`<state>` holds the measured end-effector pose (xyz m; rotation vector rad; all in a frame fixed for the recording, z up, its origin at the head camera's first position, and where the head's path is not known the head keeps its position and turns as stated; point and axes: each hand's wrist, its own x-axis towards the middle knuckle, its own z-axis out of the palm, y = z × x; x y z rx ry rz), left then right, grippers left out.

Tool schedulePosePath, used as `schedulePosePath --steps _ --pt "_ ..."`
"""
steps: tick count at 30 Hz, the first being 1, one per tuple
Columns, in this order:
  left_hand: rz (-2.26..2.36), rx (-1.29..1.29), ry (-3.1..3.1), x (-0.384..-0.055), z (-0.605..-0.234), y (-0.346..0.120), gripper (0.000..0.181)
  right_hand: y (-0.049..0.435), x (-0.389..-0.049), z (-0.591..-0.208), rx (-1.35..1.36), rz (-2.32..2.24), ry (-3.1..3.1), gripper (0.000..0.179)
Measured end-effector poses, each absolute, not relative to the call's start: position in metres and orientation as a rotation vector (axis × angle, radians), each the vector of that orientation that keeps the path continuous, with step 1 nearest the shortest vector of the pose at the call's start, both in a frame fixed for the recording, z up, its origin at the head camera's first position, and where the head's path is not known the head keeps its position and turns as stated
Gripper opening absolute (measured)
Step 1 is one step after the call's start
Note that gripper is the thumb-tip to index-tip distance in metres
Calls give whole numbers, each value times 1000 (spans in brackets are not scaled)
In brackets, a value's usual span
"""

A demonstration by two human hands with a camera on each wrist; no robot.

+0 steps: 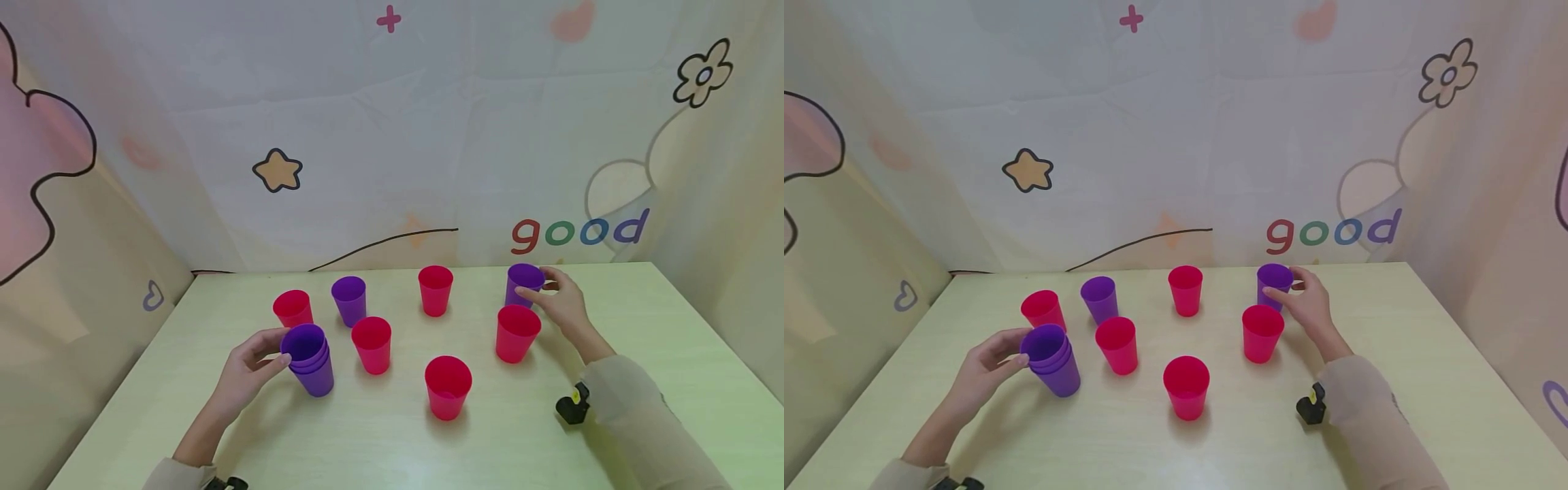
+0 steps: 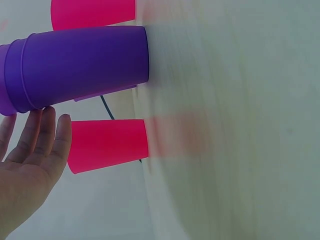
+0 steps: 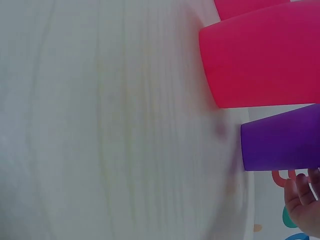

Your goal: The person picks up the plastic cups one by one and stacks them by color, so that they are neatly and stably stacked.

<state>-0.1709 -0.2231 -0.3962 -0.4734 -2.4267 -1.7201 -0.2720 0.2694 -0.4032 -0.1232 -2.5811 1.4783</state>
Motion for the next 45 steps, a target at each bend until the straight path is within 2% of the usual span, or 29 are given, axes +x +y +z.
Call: schedulePosePath --steps 9,16,19,26,45 --pt "-1713 -464 -2435 -169 -396 -223 37 298 -316 -467 -131 1338 -2522 90" --pt "-1710 -446 -2448 -168 -396 -223 37 306 -322 -474 -116 1350 -2493 90" --pt "-1711 -440 -2454 -169 -396 -223 37 303 -315 -466 -99 1335 -2499 90" --pt "-1714 -425 -2467 -169 -395 -223 37 270 -262 -395 -82 1407 -2532 73" --pt "-1680 -437 -2476 -171 -394 -222 38 266 -241 -364 1 1419 -2509 68"
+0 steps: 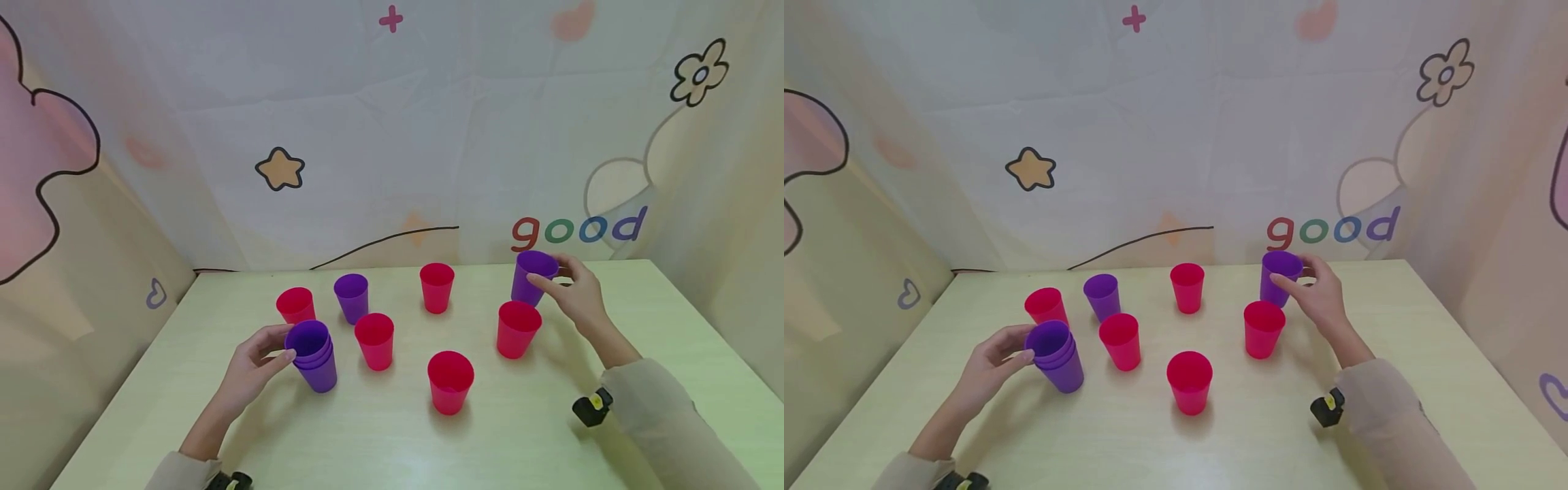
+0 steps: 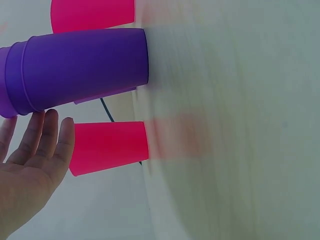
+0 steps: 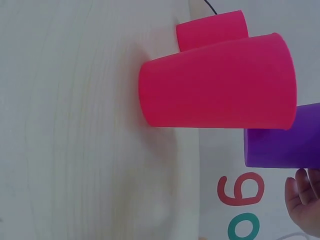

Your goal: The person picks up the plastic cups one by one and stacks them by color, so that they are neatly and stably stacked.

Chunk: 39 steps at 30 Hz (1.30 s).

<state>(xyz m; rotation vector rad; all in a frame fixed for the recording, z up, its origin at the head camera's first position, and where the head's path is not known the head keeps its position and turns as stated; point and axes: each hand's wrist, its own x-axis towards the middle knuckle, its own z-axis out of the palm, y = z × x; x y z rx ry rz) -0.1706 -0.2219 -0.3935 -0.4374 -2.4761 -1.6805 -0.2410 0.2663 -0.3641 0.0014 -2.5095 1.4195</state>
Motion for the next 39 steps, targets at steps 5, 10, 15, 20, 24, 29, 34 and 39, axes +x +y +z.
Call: schedulePosePath --steps 5,10,15,20,24,29,34,39 --pt "-1671 -434 -2487 -171 -394 -223 38 265 -237 -357 38 1410 -2500 66" --pt "-1696 -426 -2487 -171 -395 -223 38 264 -233 -349 79 1404 -2474 63" --pt "-1688 -429 -2483 -171 -396 -223 38 262 -233 -343 109 1392 -2455 61" --pt "-1671 -432 -2479 -170 -396 -222 37 260 -232 -336 121 1390 -2448 61" --pt "-1668 -445 -2478 -170 -394 -222 37 259 -230 -330 161 1390 -2434 61" --pt "-1692 -443 -2481 -169 -390 -221 38 255 -227 -324 220 1416 -2402 57" --pt "-1718 -423 -2480 -168 -389 -220 38 248 -223 -319 271 1438 -2384 56" --pt "-1712 -416 -2487 -168 -390 -220 38 242 -222 -317 288 1458 -2386 56"
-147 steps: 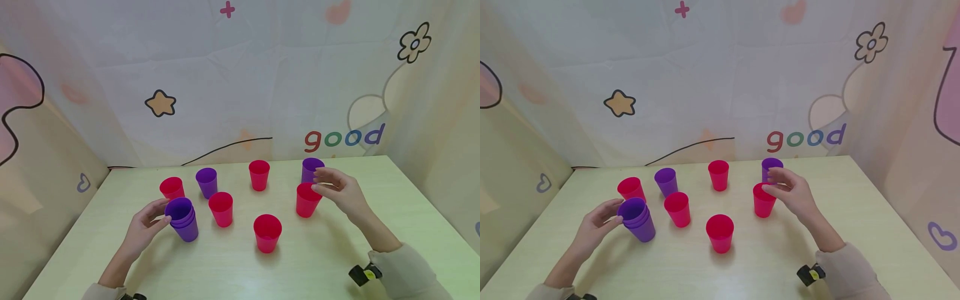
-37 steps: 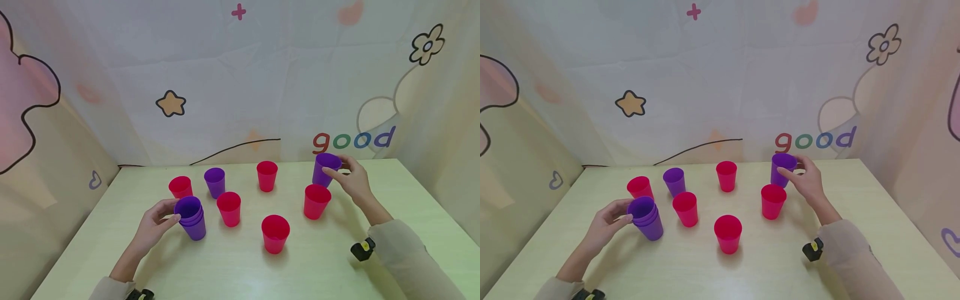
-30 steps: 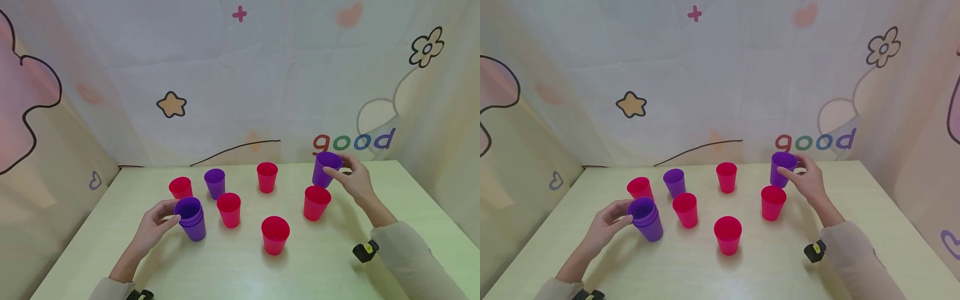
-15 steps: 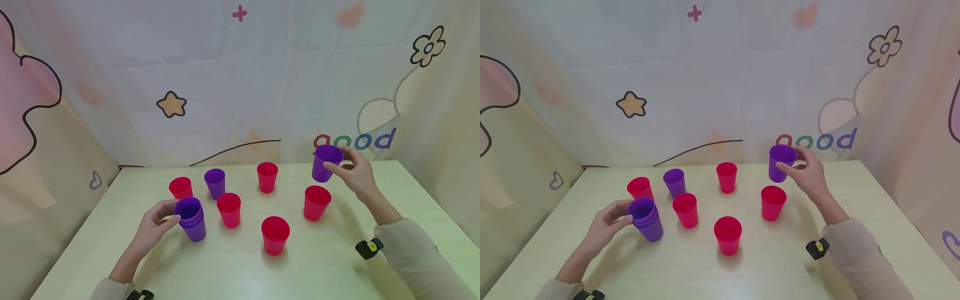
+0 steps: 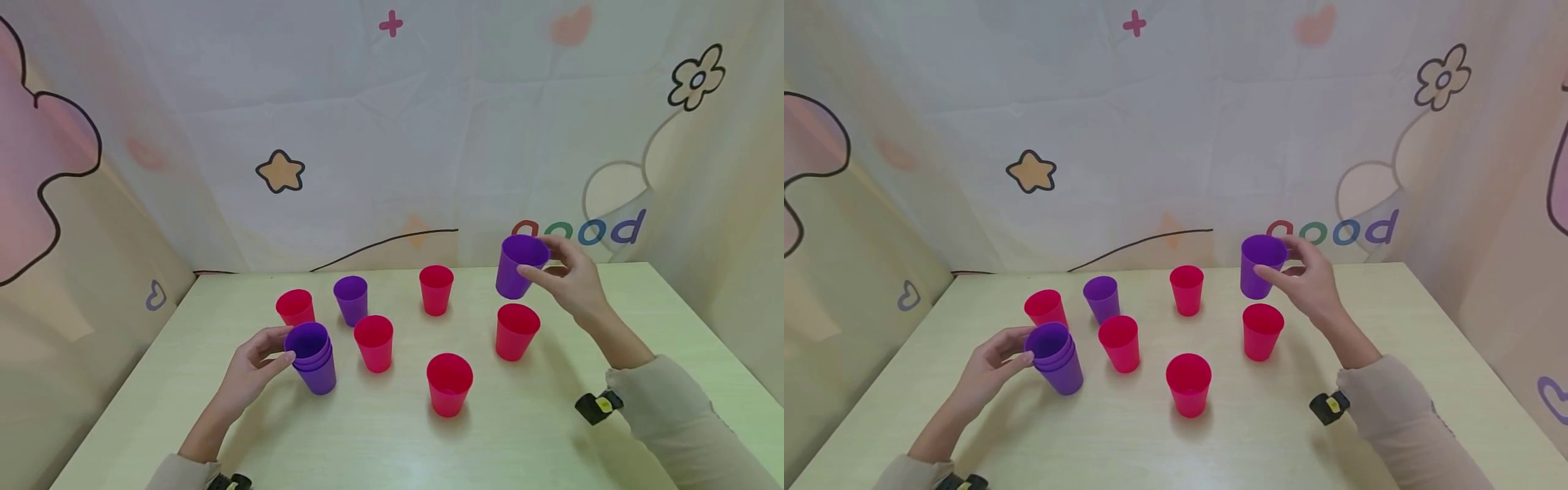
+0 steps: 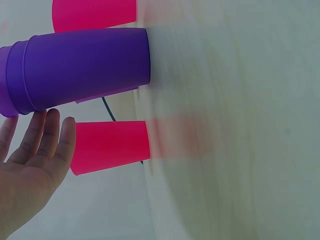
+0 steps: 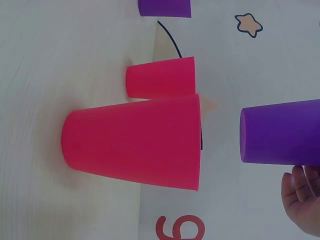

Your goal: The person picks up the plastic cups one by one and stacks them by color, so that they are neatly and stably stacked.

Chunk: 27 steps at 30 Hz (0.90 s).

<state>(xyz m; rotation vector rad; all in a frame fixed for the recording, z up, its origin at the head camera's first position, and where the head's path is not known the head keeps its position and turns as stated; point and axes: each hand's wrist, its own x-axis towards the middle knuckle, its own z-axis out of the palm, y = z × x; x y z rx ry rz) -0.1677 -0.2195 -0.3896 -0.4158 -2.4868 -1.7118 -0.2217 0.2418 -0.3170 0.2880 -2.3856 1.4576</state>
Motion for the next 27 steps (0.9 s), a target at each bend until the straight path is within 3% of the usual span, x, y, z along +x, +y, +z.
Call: schedulePosePath --steps 27 --pt "-1682 -424 -2485 -168 -392 -220 38 211 -213 -317 435 1545 -2394 54"
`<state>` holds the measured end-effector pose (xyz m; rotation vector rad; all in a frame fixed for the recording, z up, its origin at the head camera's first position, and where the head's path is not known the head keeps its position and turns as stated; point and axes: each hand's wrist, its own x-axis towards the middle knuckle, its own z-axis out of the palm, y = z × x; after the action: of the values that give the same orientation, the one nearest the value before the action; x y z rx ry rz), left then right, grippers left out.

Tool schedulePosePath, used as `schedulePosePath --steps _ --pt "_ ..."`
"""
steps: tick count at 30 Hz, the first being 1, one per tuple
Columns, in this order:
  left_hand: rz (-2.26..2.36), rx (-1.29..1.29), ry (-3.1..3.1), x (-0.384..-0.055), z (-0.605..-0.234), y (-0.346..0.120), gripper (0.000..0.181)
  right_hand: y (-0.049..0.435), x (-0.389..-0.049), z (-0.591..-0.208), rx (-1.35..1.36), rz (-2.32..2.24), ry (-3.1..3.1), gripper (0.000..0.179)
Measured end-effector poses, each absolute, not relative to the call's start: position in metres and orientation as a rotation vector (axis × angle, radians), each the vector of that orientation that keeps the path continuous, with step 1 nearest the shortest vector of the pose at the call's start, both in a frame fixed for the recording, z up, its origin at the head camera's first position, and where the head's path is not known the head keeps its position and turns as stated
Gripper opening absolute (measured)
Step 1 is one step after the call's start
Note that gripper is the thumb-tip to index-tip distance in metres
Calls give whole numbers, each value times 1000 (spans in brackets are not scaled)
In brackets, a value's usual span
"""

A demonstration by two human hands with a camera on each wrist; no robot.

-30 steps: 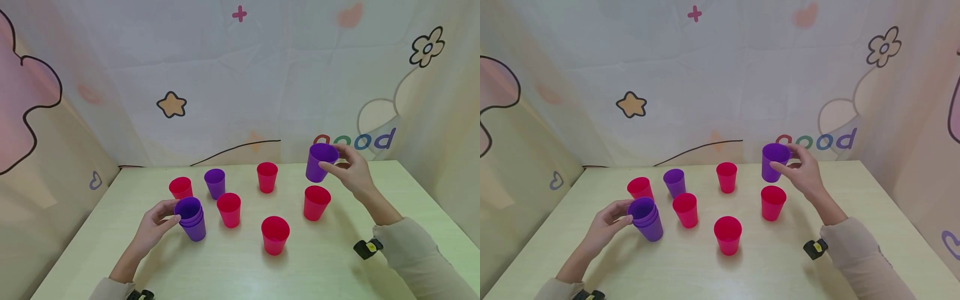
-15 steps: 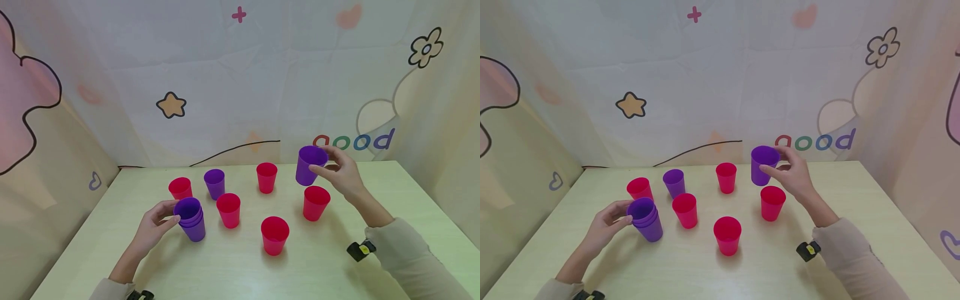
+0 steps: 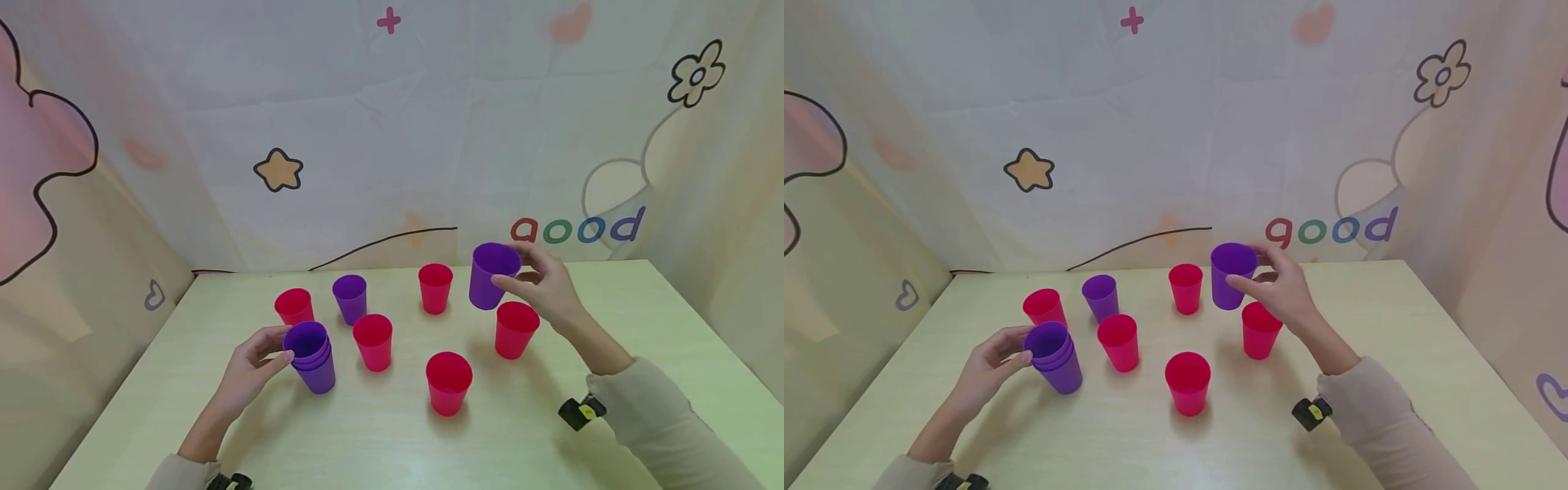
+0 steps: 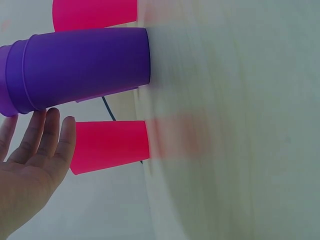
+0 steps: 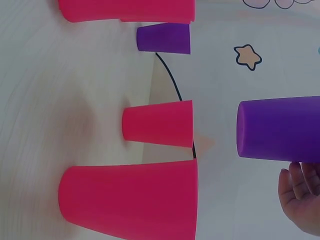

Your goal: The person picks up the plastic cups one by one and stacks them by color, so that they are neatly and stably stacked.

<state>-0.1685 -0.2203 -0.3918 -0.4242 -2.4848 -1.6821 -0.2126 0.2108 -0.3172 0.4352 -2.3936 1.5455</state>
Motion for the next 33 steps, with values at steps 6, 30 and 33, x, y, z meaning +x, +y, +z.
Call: schedulePosePath --steps 6,30,33 --pt "-1666 -436 -2483 -170 -395 -222 37 204 -211 -317 489 1578 -2381 52" --pt "-1690 -427 -2468 -168 -392 -220 37 178 -206 -313 617 1668 -2402 50" --pt "-1690 -428 -2468 -168 -392 -220 37 174 -206 -313 652 1688 -2384 50"
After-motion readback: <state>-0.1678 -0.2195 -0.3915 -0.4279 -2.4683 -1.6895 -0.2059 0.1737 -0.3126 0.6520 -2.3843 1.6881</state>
